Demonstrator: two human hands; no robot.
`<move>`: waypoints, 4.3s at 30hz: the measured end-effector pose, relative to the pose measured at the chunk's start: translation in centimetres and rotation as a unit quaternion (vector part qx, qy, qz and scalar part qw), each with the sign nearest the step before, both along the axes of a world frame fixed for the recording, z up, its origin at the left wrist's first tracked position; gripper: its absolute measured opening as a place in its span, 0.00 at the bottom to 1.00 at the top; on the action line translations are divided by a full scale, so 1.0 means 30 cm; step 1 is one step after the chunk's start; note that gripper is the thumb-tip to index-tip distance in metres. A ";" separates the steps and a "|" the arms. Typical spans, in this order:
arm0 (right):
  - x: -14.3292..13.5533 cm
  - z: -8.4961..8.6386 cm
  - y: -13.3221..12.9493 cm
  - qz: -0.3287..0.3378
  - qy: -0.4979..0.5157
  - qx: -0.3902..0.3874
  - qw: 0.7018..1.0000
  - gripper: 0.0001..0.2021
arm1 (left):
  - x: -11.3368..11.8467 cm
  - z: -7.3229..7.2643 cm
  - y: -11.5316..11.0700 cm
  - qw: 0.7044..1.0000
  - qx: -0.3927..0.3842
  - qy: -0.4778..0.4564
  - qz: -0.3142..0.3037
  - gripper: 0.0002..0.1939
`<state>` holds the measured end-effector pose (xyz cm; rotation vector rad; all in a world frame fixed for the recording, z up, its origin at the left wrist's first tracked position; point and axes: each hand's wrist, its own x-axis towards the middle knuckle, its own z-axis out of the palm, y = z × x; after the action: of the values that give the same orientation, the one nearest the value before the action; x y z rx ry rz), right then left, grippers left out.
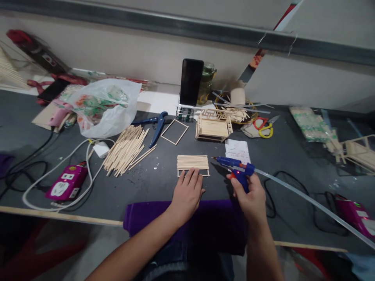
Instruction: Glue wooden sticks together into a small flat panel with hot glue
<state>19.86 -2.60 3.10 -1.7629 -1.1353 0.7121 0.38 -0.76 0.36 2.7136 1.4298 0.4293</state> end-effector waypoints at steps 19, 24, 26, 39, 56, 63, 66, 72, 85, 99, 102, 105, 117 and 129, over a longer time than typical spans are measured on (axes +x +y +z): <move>0.028 -0.024 -0.085 0.037 -0.123 -0.074 0.989 0.22 | 0.002 -0.001 -0.001 1.000 0.017 -0.001 0.000 0.19; 0.024 -0.031 -0.078 0.034 -0.117 -0.073 0.990 0.23 | 0.001 0.002 0.001 1.000 0.016 -0.007 -0.003 0.20; 0.022 -0.033 -0.075 0.034 -0.114 -0.079 0.990 0.23 | 0.001 0.000 0.001 1.000 0.015 -0.009 -0.005 0.20; 0.020 -0.027 -0.075 0.033 -0.117 -0.091 0.988 0.23 | 0.000 0.001 -0.002 1.000 0.015 0.000 0.000 0.20; 0.020 -0.032 -0.072 0.046 -0.109 -0.106 0.987 0.24 | 0.001 -0.011 -0.004 0.999 0.038 0.003 -0.004 0.20; 0.020 -0.041 -0.069 0.051 -0.133 -0.101 0.985 0.25 | 0.004 -0.014 -0.003 0.999 0.040 -0.001 -0.003 0.19; 0.020 -0.040 -0.069 0.049 -0.146 -0.110 0.982 0.25 | 0.004 -0.011 -0.002 0.999 0.045 -0.002 -0.004 0.19; 0.024 -0.035 -0.070 0.055 -0.155 -0.115 0.980 0.25 | 0.002 -0.008 -0.003 0.999 0.046 0.000 -0.004 0.19; 0.025 -0.040 -0.067 0.062 -0.160 -0.105 0.980 0.25 | 0.002 -0.007 -0.003 0.999 0.031 0.004 -0.004 0.20; 0.025 -0.031 -0.068 0.058 -0.166 -0.103 0.979 0.24 | 0.002 -0.004 -0.002 0.999 0.035 0.001 -0.005 0.19; 0.025 -0.028 -0.066 0.058 -0.166 -0.107 0.979 0.24 | 0.002 -0.005 -0.002 0.999 0.039 0.003 -0.005 0.19; 0.025 -0.021 -0.066 0.059 -0.172 -0.118 0.976 0.25 | 0.003 -0.004 -0.002 0.999 0.037 0.009 -0.004 0.19; 0.029 -0.012 -0.066 0.055 -0.169 -0.114 0.977 0.24 | 0.000 -0.006 -0.002 0.999 0.048 0.012 -0.005 0.19; -0.073 0.030 -0.003 0.131 -0.111 -0.069 0.983 0.20 | 0.003 -0.024 -0.012 0.999 0.049 0.017 -0.002 0.20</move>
<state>17.67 -2.70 4.00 -1.8630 -1.5231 0.7792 0.48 -1.13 -0.35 2.8128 1.4493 0.4678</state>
